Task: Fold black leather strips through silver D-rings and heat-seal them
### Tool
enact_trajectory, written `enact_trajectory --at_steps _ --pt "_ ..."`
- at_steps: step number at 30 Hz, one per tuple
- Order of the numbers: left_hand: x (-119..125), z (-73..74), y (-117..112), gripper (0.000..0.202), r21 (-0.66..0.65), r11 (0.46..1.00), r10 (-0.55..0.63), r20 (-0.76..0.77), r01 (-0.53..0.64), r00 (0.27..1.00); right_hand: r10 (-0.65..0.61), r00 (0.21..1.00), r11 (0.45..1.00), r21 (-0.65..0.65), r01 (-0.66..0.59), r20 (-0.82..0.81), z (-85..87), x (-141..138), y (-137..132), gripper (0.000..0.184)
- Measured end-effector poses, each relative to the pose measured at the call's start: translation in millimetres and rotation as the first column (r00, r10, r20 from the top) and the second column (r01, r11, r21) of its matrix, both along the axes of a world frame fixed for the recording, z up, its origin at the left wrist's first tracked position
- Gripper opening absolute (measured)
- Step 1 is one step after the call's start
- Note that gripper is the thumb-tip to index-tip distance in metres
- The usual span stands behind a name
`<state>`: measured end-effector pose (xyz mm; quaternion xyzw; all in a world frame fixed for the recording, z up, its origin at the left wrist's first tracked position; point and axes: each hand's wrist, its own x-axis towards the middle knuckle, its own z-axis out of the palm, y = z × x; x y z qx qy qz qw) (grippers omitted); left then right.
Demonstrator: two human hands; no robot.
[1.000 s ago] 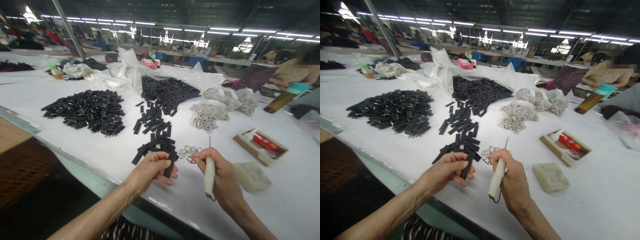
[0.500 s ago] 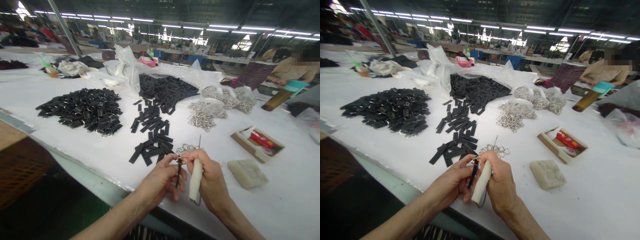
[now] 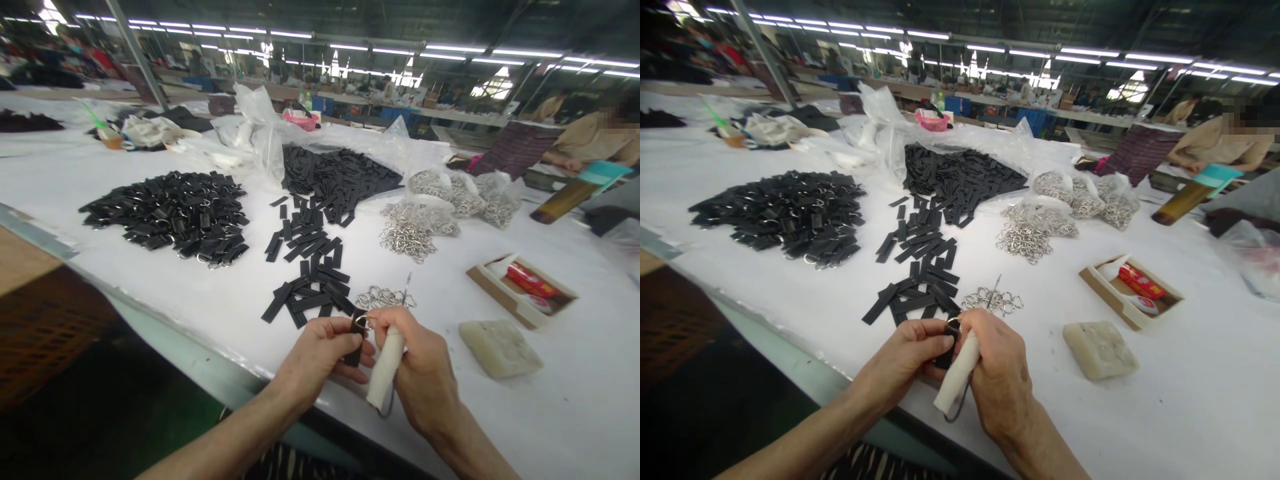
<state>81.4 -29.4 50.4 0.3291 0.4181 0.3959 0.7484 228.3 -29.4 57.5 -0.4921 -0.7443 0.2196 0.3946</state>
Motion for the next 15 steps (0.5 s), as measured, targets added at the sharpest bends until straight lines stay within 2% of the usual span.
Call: enact_trajectory --at_steps 3,8,11,15 --pt "0.7 0.8 -0.4 0.013 0.03 1.0 0.014 -0.125 -0.01 0.992 -0.042 0.999 0.999 0.022 0.042 0.008 2.2 1.4 2.1 0.007" --pt "0.1 3.9 -1.4 0.018 0.161 0.986 0.027 -0.367 0.035 0.93 -0.08 0.996 0.981 -0.177 0.083 0.026 3.0 2.8 5.5 0.003" --pt "-2.6 4.6 -1.1 0.021 0.281 0.956 0.079 -0.52 0.083 0.85 -0.076 0.996 0.961 -0.264 0.086 0.047 6.6 3.2 6.4 0.007" --pt "-6.0 6.8 0.0 0.023 0.414 0.887 0.118 -0.635 0.207 0.764 -0.003 0.997 0.943 -0.332 0.028 0.075 16.2 5.1 8.6 0.011"
